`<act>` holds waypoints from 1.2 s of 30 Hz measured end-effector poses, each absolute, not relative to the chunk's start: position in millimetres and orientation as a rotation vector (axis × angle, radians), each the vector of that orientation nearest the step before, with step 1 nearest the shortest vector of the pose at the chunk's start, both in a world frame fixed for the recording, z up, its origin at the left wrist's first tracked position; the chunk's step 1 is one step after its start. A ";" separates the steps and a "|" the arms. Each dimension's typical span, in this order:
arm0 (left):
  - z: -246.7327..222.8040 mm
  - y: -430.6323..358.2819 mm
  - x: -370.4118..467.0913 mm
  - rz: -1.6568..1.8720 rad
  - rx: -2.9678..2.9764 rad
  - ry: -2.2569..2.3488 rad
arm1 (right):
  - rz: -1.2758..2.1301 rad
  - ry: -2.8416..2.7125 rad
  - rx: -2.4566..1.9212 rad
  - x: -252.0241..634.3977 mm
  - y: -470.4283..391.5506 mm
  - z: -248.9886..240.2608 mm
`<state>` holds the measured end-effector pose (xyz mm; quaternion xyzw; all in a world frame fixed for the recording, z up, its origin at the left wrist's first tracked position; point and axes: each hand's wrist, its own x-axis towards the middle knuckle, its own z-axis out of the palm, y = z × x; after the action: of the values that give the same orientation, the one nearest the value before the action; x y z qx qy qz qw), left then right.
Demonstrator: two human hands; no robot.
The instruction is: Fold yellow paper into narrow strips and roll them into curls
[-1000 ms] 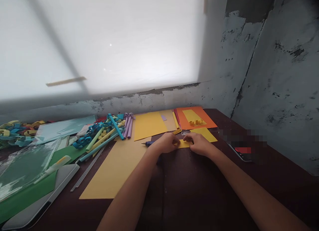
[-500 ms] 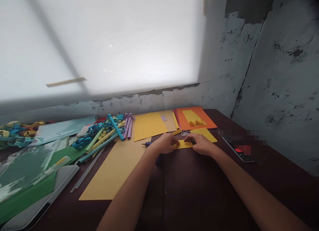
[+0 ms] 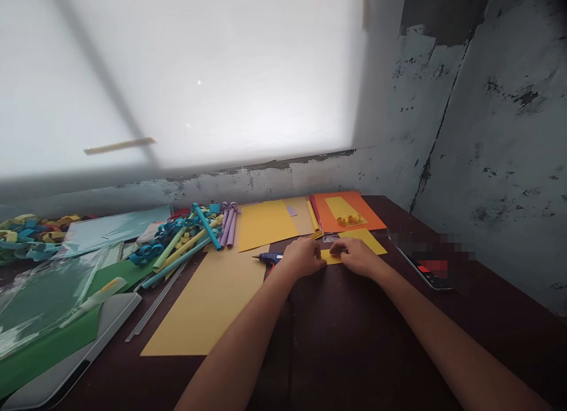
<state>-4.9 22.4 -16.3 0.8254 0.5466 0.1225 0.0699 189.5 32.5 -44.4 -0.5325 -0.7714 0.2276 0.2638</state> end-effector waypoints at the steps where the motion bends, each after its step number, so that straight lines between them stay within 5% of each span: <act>1: -15.6 22.6 -5.9 0.367 2.482 1.637 | 0.610 -2.088 -1.439 189.5 32.7 -44.8; 36: -21.6 33.6 -28.9 0.617 2.524 1.275 | 0.516 -2.016 -1.358 194.8 30.2 -42.2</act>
<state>-28.9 33.6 -21.6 0.8655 0.4370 0.2115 0.1232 194.8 30.2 -42.2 -0.5172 -0.7679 0.1966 0.3226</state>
